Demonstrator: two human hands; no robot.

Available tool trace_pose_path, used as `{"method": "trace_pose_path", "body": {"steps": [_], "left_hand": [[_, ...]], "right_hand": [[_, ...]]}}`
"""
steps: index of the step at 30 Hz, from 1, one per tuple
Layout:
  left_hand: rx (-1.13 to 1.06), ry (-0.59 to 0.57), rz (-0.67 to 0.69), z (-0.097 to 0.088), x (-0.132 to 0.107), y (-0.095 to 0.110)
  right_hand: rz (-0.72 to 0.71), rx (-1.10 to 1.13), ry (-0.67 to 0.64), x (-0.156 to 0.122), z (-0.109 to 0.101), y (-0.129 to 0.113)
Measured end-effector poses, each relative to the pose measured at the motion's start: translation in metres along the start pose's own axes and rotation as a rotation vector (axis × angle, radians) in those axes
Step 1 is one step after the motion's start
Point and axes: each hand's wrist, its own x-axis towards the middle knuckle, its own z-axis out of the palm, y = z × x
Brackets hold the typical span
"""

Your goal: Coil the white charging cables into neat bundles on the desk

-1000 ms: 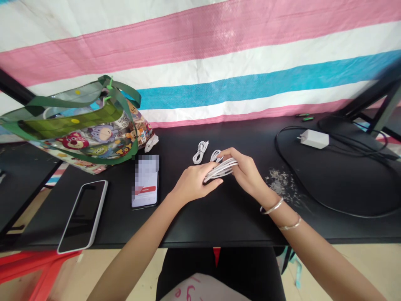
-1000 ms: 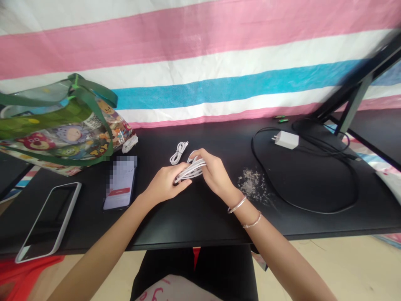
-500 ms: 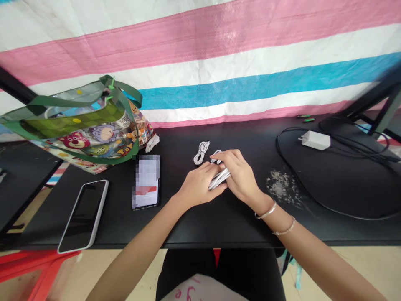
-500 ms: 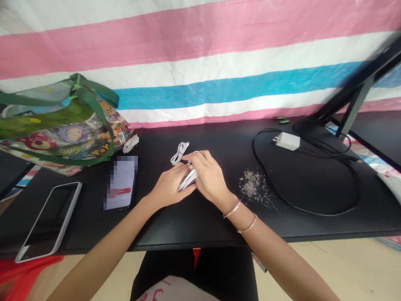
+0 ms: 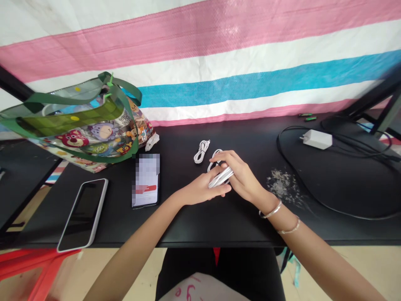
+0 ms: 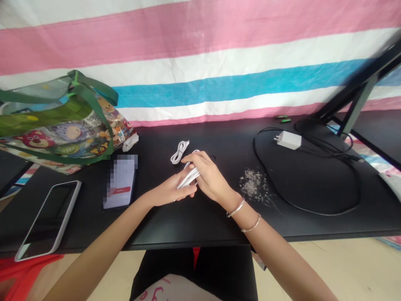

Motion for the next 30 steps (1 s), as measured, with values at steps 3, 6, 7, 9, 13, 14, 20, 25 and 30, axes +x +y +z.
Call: {"method": "trace_pose_path", "body": {"steps": [3,6,7,9,13,14,20,25,30], "left_hand": [[-0.070,-0.037,0.022,-0.002,0.000,-0.002],[-0.123,-0.069,0.085,-0.002,0.001,-0.005],[-0.134,-0.075,0.107,-0.001,0.002,-0.006],[-0.146,-0.070,0.132,-0.001,0.003,-0.007],[-0.125,-0.029,0.124,0.000,0.005,-0.009],[-0.120,-0.026,0.118,0.000,0.005,-0.010],[-0.085,0.020,0.055,-0.001,0.002,-0.008],[0.187,0.244,0.176,0.000,0.003,-0.007],[0.485,0.492,0.406,-0.004,0.006,-0.010]], "right_hand": [[0.027,0.027,-0.013,0.001,-0.002,-0.003],[0.054,0.036,-0.044,0.004,-0.007,-0.010],[0.060,0.039,-0.050,0.005,-0.009,-0.012],[0.062,0.048,-0.054,0.007,-0.011,-0.014],[0.103,0.111,-0.053,0.005,-0.011,-0.014],[0.126,0.137,-0.063,0.005,-0.010,-0.013],[0.201,0.179,-0.104,0.004,-0.009,-0.013],[0.110,0.088,-0.071,0.005,-0.013,-0.012],[0.089,0.013,-0.036,0.005,-0.015,-0.008]]}}
